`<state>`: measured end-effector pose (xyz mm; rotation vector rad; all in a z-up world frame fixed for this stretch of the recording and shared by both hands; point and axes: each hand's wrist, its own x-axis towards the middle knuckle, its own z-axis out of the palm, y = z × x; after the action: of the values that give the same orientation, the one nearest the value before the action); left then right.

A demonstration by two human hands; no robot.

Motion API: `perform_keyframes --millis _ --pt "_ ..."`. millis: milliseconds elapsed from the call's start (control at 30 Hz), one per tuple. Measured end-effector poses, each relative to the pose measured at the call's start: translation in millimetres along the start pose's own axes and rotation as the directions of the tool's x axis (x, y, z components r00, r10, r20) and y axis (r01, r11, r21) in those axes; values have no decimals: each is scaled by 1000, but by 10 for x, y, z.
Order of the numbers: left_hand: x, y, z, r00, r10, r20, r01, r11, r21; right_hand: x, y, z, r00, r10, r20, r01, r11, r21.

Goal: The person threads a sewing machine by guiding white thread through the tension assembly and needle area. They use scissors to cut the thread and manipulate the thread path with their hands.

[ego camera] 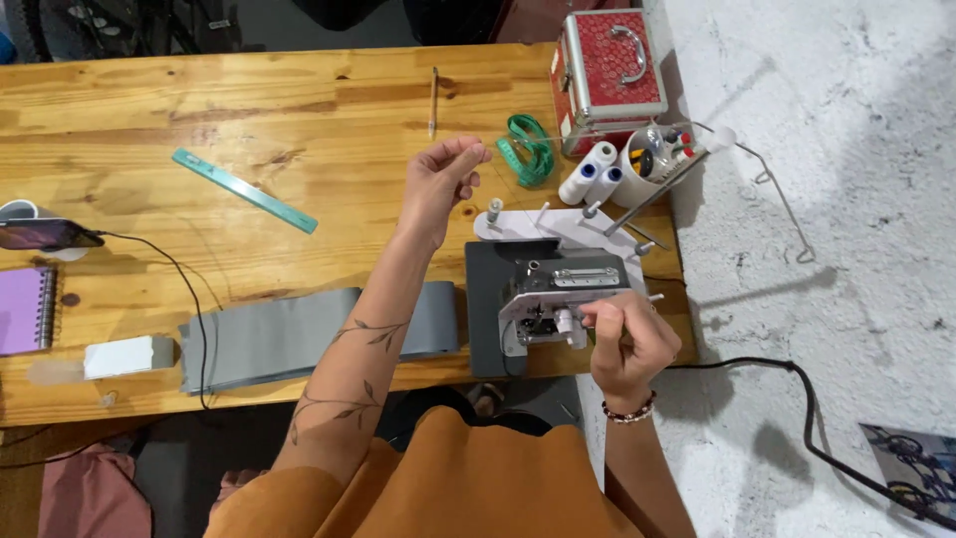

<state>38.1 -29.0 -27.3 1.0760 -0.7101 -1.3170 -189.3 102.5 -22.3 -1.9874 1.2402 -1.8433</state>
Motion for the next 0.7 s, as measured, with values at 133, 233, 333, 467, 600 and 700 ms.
perform_keyframes --millis 133,233,333,467,600,700 --pt "184 -301 -178 994 -104 -20 103 994 -31 -11 -63 82 999 27 23 -28 999 22" --pt "286 -509 -222 986 -167 -15 167 986 -30 -96 -55 129 997 53 57 -54 998 27" --pt "354 -608 -209 979 -204 11 204 979 12 -139 -126 222 988 111 104 -115 993 27" --pt "428 -722 -295 986 -161 48 156 984 90 -182 -188 330 983 98 157 -108 992 59" --pt "494 -906 -583 995 -94 37 86 981 174 -258 -251 449 974 97 206 -120 988 101" --pt "521 -1102 -1005 998 -57 -17 59 970 236 -346 -268 552 958 138 252 -162 984 77"
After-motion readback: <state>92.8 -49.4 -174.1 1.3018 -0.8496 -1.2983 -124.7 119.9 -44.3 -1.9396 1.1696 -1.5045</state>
